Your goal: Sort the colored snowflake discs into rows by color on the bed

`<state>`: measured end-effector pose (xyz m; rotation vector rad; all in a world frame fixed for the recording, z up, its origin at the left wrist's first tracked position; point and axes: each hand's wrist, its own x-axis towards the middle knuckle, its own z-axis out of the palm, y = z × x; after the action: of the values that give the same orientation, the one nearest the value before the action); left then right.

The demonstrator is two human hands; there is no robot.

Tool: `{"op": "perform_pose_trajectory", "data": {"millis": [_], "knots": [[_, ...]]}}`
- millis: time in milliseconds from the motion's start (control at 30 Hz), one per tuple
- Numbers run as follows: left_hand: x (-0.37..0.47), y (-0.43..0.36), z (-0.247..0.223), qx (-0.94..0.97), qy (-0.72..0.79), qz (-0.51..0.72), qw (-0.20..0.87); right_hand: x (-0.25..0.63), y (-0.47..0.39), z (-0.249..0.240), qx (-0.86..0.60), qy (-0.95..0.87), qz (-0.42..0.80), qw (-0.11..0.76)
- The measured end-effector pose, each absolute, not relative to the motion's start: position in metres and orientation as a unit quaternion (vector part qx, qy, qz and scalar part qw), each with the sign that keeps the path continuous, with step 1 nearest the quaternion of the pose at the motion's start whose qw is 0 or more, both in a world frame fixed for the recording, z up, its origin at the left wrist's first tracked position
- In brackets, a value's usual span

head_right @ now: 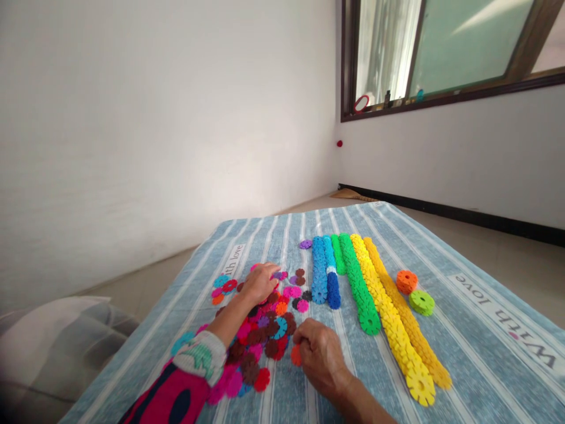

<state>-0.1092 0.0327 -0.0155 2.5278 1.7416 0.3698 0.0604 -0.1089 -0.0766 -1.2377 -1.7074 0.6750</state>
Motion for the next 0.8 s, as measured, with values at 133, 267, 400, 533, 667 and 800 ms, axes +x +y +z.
{"op": "perform_pose_trajectory", "data": {"millis": [133, 267, 400, 533, 667, 800], "knots": [[-0.104, 0.042, -0.015, 0.823, 0.561, 0.081, 0.039, 0.06, -0.109, -0.076, -0.501, -0.691, 0.266, 0.448], [-0.105, 0.043, -0.013, 0.815, 0.573, 0.079, 0.039, 0.06, -0.108, -0.074, -0.501, -0.69, 0.267, 0.449], [-0.105, 0.041, -0.01, 0.801, 0.59, 0.096, 0.032, 0.059, -0.108, -0.074, -0.499, -0.691, 0.263, 0.452], [-0.091, 0.037, -0.008, 0.818, 0.565, 0.099, 0.037, 0.059, -0.108, -0.074, -0.501, -0.691, 0.259, 0.452], [-0.072, 0.038, -0.01, 0.833, 0.545, 0.081, 0.053, 0.059, -0.108, -0.074, -0.497, -0.692, 0.262, 0.453], [-0.064, 0.044, -0.012, 0.827, 0.553, 0.066, 0.078, 0.059, -0.108, -0.075, -0.498, -0.69, 0.262, 0.456]]}}
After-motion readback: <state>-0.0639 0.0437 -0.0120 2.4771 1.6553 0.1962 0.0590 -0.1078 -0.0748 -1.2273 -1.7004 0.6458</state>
